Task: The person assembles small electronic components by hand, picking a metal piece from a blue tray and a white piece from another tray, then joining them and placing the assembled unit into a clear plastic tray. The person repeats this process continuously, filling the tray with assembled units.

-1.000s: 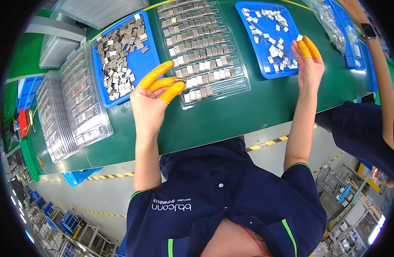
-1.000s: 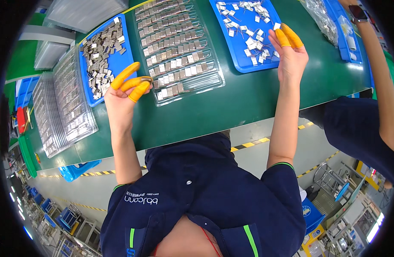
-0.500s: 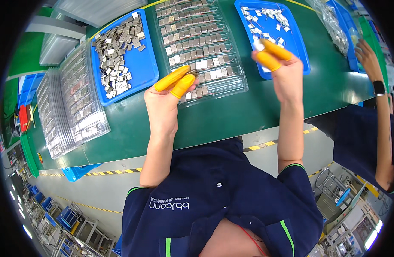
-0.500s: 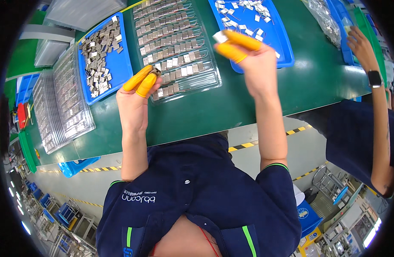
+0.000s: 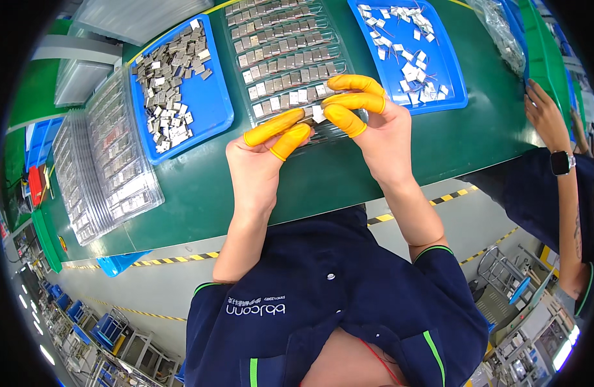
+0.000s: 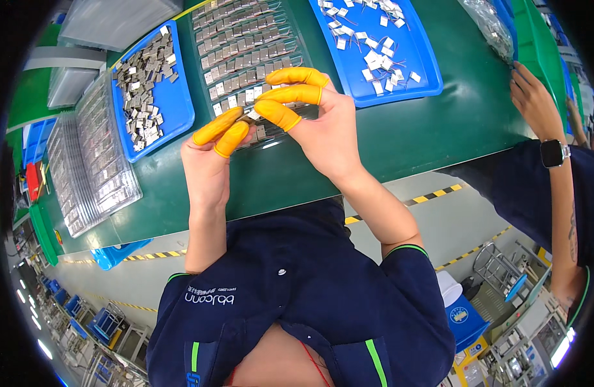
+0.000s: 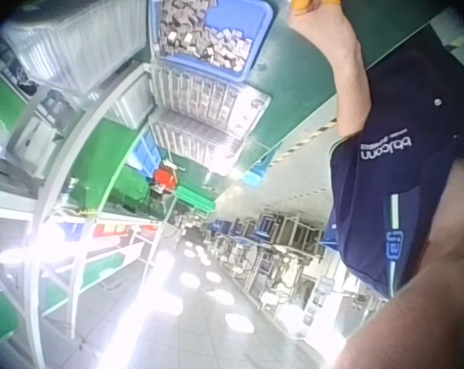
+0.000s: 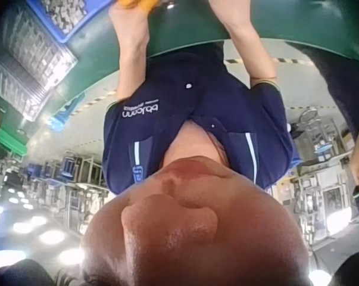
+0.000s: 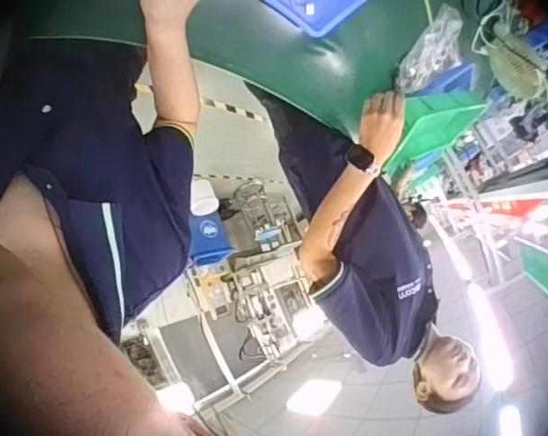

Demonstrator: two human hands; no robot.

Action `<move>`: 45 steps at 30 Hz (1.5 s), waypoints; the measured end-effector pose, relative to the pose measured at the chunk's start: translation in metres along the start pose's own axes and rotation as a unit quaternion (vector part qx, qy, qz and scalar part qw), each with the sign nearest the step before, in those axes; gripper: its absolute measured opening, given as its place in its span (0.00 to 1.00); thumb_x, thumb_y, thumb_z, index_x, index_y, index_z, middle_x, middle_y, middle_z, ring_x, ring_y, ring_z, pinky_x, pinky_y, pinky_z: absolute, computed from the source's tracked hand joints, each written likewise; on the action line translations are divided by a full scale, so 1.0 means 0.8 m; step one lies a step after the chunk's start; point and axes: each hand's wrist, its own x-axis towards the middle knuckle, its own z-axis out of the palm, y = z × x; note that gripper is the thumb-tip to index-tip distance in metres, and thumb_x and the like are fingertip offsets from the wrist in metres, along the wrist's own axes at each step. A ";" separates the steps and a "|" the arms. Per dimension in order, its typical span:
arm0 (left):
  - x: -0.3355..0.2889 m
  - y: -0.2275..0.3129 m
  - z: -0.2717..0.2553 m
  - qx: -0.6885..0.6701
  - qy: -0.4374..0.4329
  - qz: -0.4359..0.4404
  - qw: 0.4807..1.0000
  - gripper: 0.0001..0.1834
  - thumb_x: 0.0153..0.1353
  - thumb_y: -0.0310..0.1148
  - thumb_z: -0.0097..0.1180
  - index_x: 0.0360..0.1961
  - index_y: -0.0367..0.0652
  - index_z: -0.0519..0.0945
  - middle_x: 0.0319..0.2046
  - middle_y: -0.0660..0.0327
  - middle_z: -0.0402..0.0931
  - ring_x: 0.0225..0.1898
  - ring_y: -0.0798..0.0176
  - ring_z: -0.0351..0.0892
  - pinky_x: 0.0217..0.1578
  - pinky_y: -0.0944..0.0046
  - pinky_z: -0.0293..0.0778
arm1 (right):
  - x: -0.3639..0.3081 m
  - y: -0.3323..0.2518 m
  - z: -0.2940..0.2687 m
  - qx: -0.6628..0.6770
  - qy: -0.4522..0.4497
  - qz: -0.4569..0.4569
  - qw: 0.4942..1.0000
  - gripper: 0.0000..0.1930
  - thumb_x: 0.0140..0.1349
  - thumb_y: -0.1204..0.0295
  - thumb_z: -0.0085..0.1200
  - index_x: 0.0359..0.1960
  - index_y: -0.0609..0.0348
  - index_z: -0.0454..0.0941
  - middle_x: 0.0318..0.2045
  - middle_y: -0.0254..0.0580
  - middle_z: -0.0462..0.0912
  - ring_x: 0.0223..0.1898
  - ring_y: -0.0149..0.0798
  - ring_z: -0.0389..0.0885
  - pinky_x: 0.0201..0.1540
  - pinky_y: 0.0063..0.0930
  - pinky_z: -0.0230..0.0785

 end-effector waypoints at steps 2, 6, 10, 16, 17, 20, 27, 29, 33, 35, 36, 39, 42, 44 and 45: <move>-0.001 -0.001 -0.001 0.001 0.001 -0.005 1.000 0.14 0.52 0.19 0.59 0.42 0.30 0.78 0.38 0.53 0.79 0.37 0.62 0.80 0.43 0.66 0.76 | -0.002 -0.001 0.000 -0.038 0.009 -0.012 0.999 0.08 0.46 0.76 0.64 0.31 0.56 0.84 0.38 0.36 0.81 0.45 0.34 0.73 0.49 0.27 0.64; -0.003 -0.002 0.000 0.011 0.005 -0.001 1.000 0.14 0.51 0.18 0.59 0.41 0.29 0.78 0.37 0.54 0.80 0.37 0.63 0.80 0.43 0.67 0.76 | -0.002 -0.009 -0.001 -0.132 -0.001 -0.058 0.989 0.07 0.45 0.76 0.65 0.29 0.56 0.84 0.37 0.35 0.81 0.44 0.34 0.74 0.48 0.27 0.65; -0.008 -0.002 -0.005 0.060 0.000 0.051 0.997 0.12 0.49 0.18 0.61 0.38 0.30 0.80 0.35 0.55 0.80 0.36 0.63 0.80 0.42 0.67 0.75 | -0.005 -0.012 -0.003 -0.042 -0.070 -0.024 0.996 0.09 0.43 0.78 0.66 0.29 0.59 0.83 0.37 0.37 0.80 0.38 0.32 0.75 0.44 0.25 0.67; -0.020 0.019 -0.028 0.103 -0.193 0.064 0.974 0.09 0.44 0.20 0.65 0.31 0.34 0.83 0.30 0.55 0.81 0.31 0.65 0.81 0.34 0.70 0.77 | -0.021 -0.024 -0.016 0.221 -0.238 0.233 0.917 0.15 0.39 0.81 0.67 0.33 0.65 0.81 0.39 0.38 0.79 0.39 0.30 0.76 0.44 0.22 0.68; -0.025 0.020 -0.028 0.091 -0.189 0.056 0.976 0.09 0.44 0.20 0.65 0.31 0.33 0.83 0.29 0.54 0.81 0.31 0.64 0.81 0.35 0.69 0.77 | -0.026 -0.029 -0.016 0.219 -0.250 0.237 0.913 0.15 0.40 0.81 0.67 0.33 0.66 0.80 0.37 0.38 0.79 0.37 0.30 0.75 0.43 0.23 0.68; -0.039 0.005 -0.023 0.028 -0.162 0.043 0.986 0.10 0.47 0.20 0.63 0.33 0.32 0.82 0.30 0.53 0.81 0.31 0.62 0.81 0.36 0.67 0.78 | -0.045 -0.028 -0.010 0.192 -0.171 0.191 0.948 0.14 0.40 0.81 0.67 0.32 0.66 0.80 0.35 0.38 0.78 0.35 0.31 0.75 0.40 0.24 0.68; -0.045 -0.014 -0.008 -0.061 -0.029 -0.010 0.998 0.14 0.52 0.20 0.59 0.41 0.26 0.77 0.35 0.50 0.79 0.34 0.60 0.81 0.39 0.64 0.78 | -0.055 -0.045 0.003 -0.178 -0.062 -0.035 0.981 0.11 0.43 0.78 0.64 0.32 0.56 0.83 0.36 0.34 0.79 0.34 0.32 0.72 0.41 0.23 0.66; -0.042 -0.010 -0.014 -0.002 -0.029 0.021 0.999 0.14 0.55 0.22 0.58 0.43 0.27 0.77 0.38 0.49 0.78 0.36 0.60 0.80 0.41 0.64 0.77 | -0.054 -0.046 0.008 -0.194 -0.059 -0.034 0.979 0.12 0.42 0.77 0.64 0.32 0.53 0.83 0.36 0.30 0.79 0.34 0.32 0.71 0.42 0.25 0.64; -0.026 0.006 -0.045 0.037 0.112 0.102 0.988 0.15 0.62 0.30 0.51 0.44 0.28 0.76 0.39 0.49 0.78 0.37 0.57 0.81 0.41 0.64 0.77 | -0.030 -0.011 -0.006 -0.384 -0.039 -0.202 0.900 0.10 0.41 0.74 0.64 0.29 0.53 0.83 0.35 0.30 0.78 0.34 0.33 0.71 0.47 0.34 0.56; -0.021 0.020 -0.075 0.058 0.154 0.128 0.978 0.18 0.66 0.35 0.45 0.44 0.28 0.75 0.39 0.48 0.78 0.37 0.54 0.81 0.39 0.63 0.78 | -0.031 -0.004 -0.007 -0.427 -0.029 -0.201 0.881 0.10 0.41 0.74 0.64 0.29 0.54 0.84 0.35 0.29 0.78 0.34 0.33 0.71 0.48 0.34 0.55; -0.019 0.022 -0.088 0.057 0.169 0.138 0.974 0.17 0.66 0.35 0.46 0.44 0.27 0.75 0.38 0.48 0.78 0.37 0.54 0.81 0.39 0.63 0.78 | -0.032 -0.001 -0.007 -0.447 -0.026 -0.200 0.871 0.10 0.41 0.74 0.64 0.29 0.54 0.84 0.35 0.29 0.78 0.34 0.33 0.71 0.49 0.35 0.54; -0.016 0.031 -0.110 0.083 0.175 0.142 0.971 0.17 0.65 0.34 0.46 0.43 0.27 0.75 0.38 0.48 0.78 0.37 0.54 0.81 0.39 0.64 0.77 | -0.030 0.009 -0.005 -0.446 -0.055 -0.192 0.872 0.09 0.40 0.74 0.64 0.28 0.52 0.84 0.34 0.27 0.79 0.35 0.32 0.71 0.49 0.33 0.52; -0.016 0.041 -0.117 0.105 0.172 0.136 0.970 0.17 0.65 0.33 0.46 0.44 0.26 0.75 0.37 0.48 0.78 0.38 0.54 0.81 0.39 0.64 0.77 | -0.031 0.016 -0.005 -0.452 -0.074 -0.196 0.867 0.10 0.41 0.74 0.64 0.28 0.51 0.84 0.34 0.27 0.79 0.37 0.33 0.71 0.50 0.33 0.52; -0.010 0.044 -0.121 0.127 0.173 0.146 0.966 0.16 0.65 0.31 0.46 0.44 0.26 0.75 0.37 0.48 0.79 0.38 0.55 0.81 0.40 0.65 0.77 | -0.027 0.014 -0.005 -0.462 -0.085 -0.197 0.860 0.09 0.41 0.74 0.64 0.28 0.51 0.84 0.34 0.28 0.79 0.39 0.35 0.71 0.50 0.34 0.52; -0.005 0.047 -0.122 0.149 0.167 0.155 0.962 0.16 0.64 0.31 0.47 0.44 0.26 0.76 0.36 0.49 0.79 0.38 0.56 0.81 0.39 0.65 0.77 | -0.027 0.012 -0.005 -0.477 -0.099 -0.197 0.851 0.09 0.41 0.74 0.64 0.28 0.51 0.84 0.34 0.28 0.79 0.40 0.35 0.71 0.50 0.33 0.52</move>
